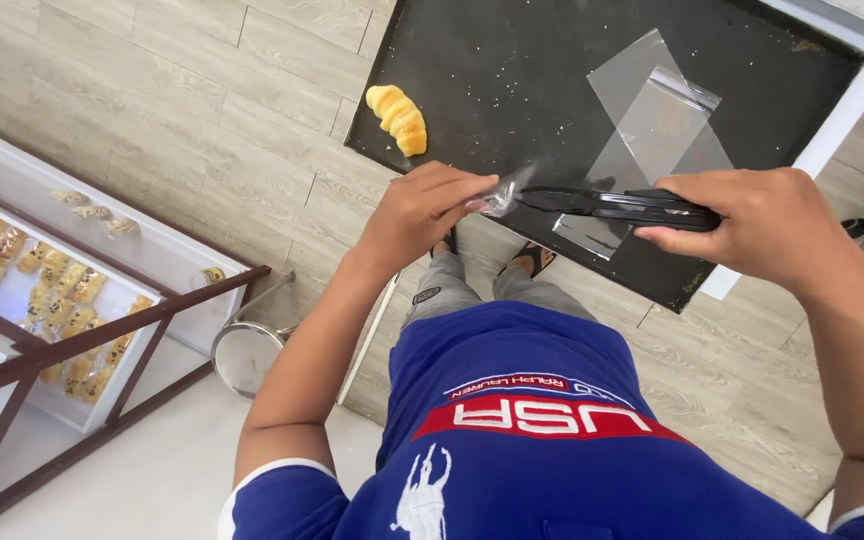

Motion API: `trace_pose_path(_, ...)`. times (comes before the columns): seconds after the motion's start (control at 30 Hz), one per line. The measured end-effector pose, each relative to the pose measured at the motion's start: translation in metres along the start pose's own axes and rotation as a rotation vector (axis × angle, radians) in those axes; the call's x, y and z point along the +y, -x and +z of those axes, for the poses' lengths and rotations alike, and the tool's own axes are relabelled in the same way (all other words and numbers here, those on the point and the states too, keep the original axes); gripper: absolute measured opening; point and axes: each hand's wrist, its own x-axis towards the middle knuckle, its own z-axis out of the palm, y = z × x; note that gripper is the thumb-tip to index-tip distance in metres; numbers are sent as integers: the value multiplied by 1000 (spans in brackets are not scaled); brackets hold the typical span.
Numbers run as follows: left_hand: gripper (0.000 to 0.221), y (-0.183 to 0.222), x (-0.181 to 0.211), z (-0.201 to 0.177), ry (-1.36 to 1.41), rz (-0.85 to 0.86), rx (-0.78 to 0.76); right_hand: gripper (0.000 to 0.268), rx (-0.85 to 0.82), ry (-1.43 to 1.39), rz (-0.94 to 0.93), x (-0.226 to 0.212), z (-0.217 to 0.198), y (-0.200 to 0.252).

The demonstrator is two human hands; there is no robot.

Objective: The person is using tongs to pick up individual croissants from a tray and place them into small plastic bags.

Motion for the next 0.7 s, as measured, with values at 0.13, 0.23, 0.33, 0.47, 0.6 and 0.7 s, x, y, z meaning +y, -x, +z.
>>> trace_pose_path(0.13, 47, 1, 5, 33, -51, 114, -125, 35, -83, 114, -132, -19, -4, -29)
trace_pose_path(0.23, 35, 9, 14, 74, -281, 199, -89, 41, -334, -66, -100, -59, 23, -55)
trace_pose_path(0.33, 27, 19, 18, 65, -475, 237, -3, 59, -409, -249, 148, -73, 62, -53)
trace_pose_path(0.47, 30, 51, 27, 61, -473, 256, 68, 67, -273, -436, 309, -81, 74, -58)
trace_pose_path(0.6, 22, 92, -6, 74, 252, -303, 437, 65, -91, -766, 428, -111, 88, -73)
trace_pose_path(0.7, 80, 76, -35, 63, 943, -670, 602, 62, -64, -1064, 437, -141, 111, -80)
